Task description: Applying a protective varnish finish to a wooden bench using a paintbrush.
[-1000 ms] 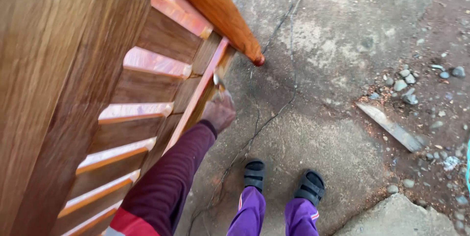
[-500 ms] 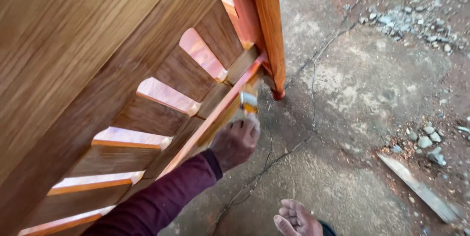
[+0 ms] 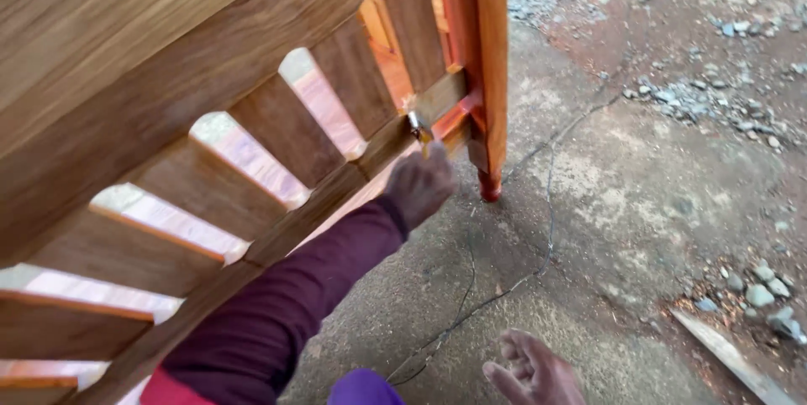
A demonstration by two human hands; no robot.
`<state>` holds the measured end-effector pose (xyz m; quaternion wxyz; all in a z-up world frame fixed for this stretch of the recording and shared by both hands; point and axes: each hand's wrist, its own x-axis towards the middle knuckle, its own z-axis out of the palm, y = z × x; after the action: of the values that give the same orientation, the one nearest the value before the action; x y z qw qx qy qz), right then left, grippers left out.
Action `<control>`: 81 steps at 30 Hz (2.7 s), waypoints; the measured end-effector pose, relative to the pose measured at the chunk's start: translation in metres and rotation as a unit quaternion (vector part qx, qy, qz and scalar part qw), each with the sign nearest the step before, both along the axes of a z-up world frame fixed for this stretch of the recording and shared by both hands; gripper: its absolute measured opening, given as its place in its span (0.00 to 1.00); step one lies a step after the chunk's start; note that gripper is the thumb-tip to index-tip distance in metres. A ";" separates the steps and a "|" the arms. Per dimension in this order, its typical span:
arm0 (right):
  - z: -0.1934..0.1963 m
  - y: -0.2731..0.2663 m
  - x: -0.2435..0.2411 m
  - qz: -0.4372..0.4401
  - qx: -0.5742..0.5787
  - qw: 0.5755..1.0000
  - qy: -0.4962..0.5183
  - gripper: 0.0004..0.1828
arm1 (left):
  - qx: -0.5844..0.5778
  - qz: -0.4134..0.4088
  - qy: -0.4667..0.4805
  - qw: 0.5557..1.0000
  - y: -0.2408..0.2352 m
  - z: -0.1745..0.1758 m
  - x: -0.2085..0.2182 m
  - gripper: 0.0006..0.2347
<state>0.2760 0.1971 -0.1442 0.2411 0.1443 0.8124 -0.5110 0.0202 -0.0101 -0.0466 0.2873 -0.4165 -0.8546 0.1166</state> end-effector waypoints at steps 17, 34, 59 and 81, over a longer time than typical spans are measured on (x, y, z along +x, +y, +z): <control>0.006 -0.006 0.039 0.000 0.108 0.994 0.017 0.44 | 0.021 0.026 0.068 0.997 -0.042 -0.012 0.033 0.06; -0.014 -0.009 0.068 -0.096 0.100 0.990 0.039 0.41 | -0.133 0.124 -0.057 0.982 -0.012 -0.044 0.030 0.06; -0.017 -0.030 0.024 0.051 0.152 0.985 0.056 0.42 | 0.044 -0.002 0.012 0.999 -0.202 0.003 0.155 0.09; -0.004 -0.071 0.018 0.062 0.202 0.975 0.076 0.36 | -0.308 0.283 0.445 0.792 -0.204 -0.054 0.152 0.12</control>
<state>0.2941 0.1265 -0.1484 0.1758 0.1006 0.9219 -0.3301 0.1723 -0.2136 -0.1008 0.4464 -0.1243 -0.6314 0.6219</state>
